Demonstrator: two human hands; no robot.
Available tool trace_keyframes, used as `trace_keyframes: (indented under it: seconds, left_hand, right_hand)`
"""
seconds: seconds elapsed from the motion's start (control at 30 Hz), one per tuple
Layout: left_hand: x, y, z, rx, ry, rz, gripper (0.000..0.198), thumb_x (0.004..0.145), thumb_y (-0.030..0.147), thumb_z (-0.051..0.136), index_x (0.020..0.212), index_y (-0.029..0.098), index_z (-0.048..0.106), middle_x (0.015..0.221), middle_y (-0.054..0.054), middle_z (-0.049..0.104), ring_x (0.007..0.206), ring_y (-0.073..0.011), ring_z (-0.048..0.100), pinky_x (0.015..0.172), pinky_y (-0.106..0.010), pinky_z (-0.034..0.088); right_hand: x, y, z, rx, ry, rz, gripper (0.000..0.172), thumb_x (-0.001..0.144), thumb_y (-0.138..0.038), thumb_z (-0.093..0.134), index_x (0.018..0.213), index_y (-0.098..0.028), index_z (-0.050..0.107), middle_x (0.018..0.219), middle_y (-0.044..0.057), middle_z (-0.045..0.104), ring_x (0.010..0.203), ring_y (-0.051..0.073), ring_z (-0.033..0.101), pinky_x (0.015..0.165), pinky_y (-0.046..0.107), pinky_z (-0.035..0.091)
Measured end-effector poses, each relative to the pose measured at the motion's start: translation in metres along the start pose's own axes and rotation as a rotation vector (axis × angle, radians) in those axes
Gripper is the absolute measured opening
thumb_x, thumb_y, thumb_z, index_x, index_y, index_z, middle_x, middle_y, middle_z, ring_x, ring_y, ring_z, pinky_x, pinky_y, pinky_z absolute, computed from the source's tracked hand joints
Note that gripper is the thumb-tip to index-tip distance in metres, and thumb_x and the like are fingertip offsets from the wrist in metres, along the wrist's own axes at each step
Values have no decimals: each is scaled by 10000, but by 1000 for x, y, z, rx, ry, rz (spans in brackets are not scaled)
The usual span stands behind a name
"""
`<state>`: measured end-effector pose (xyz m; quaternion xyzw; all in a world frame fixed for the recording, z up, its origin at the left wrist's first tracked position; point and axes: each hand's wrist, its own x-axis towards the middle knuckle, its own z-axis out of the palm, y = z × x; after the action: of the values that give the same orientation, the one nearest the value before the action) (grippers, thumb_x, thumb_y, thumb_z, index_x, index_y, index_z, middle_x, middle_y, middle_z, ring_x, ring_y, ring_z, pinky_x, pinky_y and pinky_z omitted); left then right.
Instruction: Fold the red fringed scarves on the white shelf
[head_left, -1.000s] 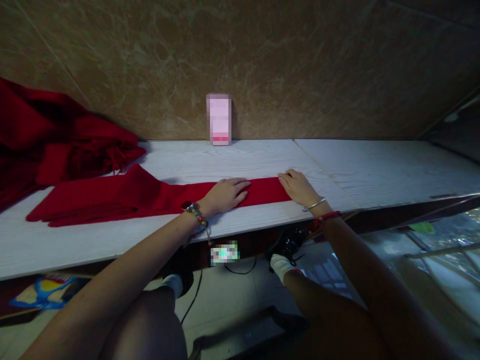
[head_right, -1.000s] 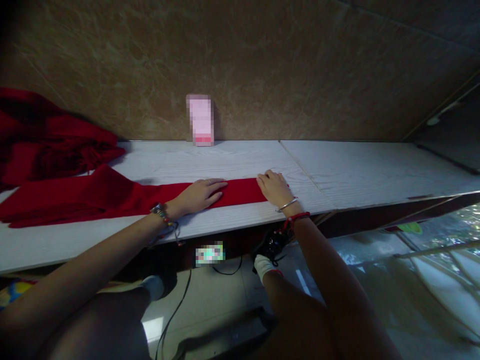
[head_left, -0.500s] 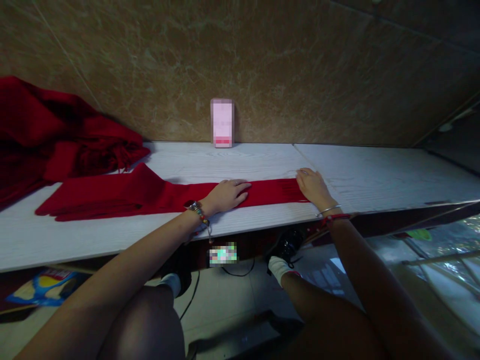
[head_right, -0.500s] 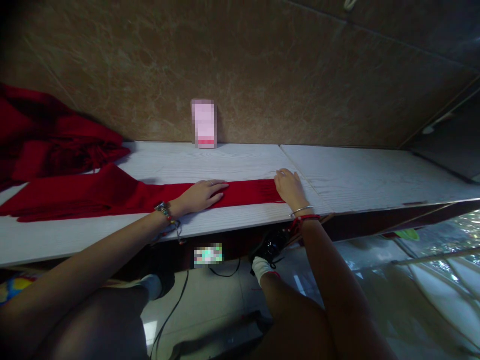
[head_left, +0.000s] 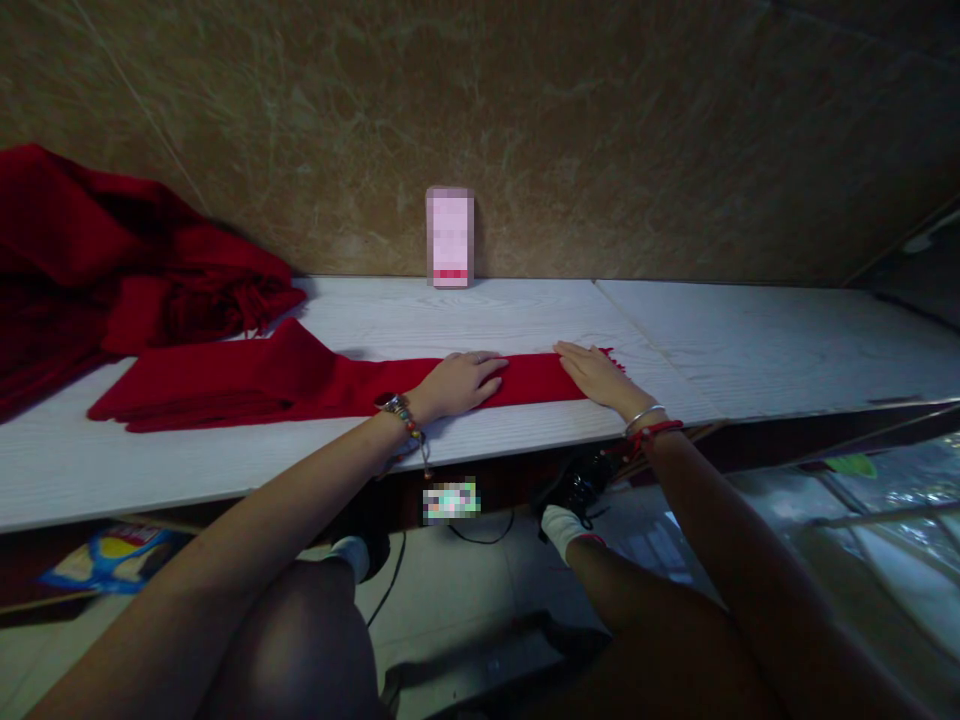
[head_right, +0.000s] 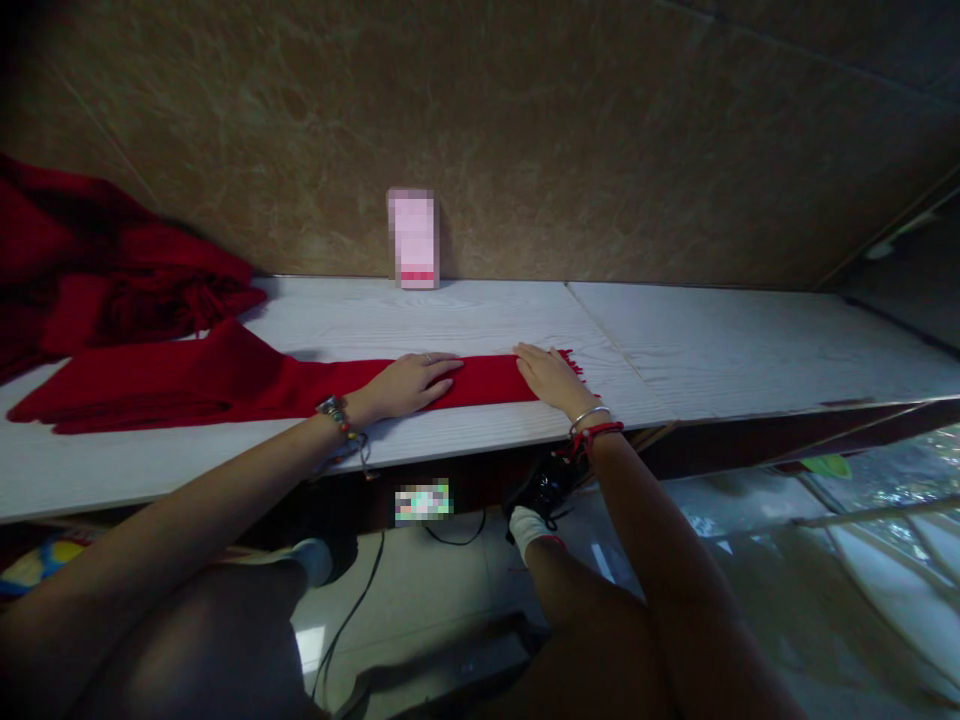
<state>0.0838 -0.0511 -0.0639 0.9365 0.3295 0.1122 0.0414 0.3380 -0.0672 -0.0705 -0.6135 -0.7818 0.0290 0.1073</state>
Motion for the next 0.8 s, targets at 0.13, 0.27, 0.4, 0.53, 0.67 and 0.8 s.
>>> trace_keyframes:
  seconds: [0.13,0.27,0.4,0.53,0.67,0.8]
  left_hand:
    - [-1,1,-1,2,-8,-9,445,948,332,324,1313,129,477,1358,-122,503,1200,-216,502,1000,-361,394]
    - [0,1,-1,1,-6,-8,451,946,330,317,1314,126,479,1357,-121,505,1198,-215,504,1007,-354,388]
    - [0,0,0,1,3,-10,441,942,334,320,1305,147,486,1356,-108,507,1191,-211,509,996,-357,397]
    - [-1,0,0,1,12,-2,437,944,339,315,1298,150,489,1353,-105,511,1182,-210,515,989,-363,401]
    - [-1,0,0,3,3,0,447,947,334,312,1305,128,482,1357,-122,504,1192,-221,507,995,-368,396]
    - [0,0,0,-4,-1,-3,443,944,327,318,1305,127,481,1358,-126,502,1192,-216,508,997,-365,395]
  right_hand:
    - [-4,18,-3,-20,32,43,479,911,-235,233,1298,-185,511,1395,87,479,1311,198,392,1072,503,289]
    - [-11,31,-8,-75,46,116,478,900,-203,233,1264,-139,535,1368,117,504,1300,224,409,1056,524,303]
    - [-13,32,-17,-78,107,109,465,919,-264,250,1260,-129,536,1348,133,524,1295,246,415,1067,531,287]
    - [-11,24,-27,30,42,-5,534,889,-406,405,1369,-174,423,1424,113,438,1340,228,343,1094,467,280]
    - [-9,18,-33,58,-162,-76,825,728,-474,642,1434,-200,315,1480,125,338,1379,286,239,1109,522,217]
    - [-10,23,-31,29,-245,-40,889,667,-455,701,1428,-183,330,1477,149,333,1379,315,226,1102,552,207]
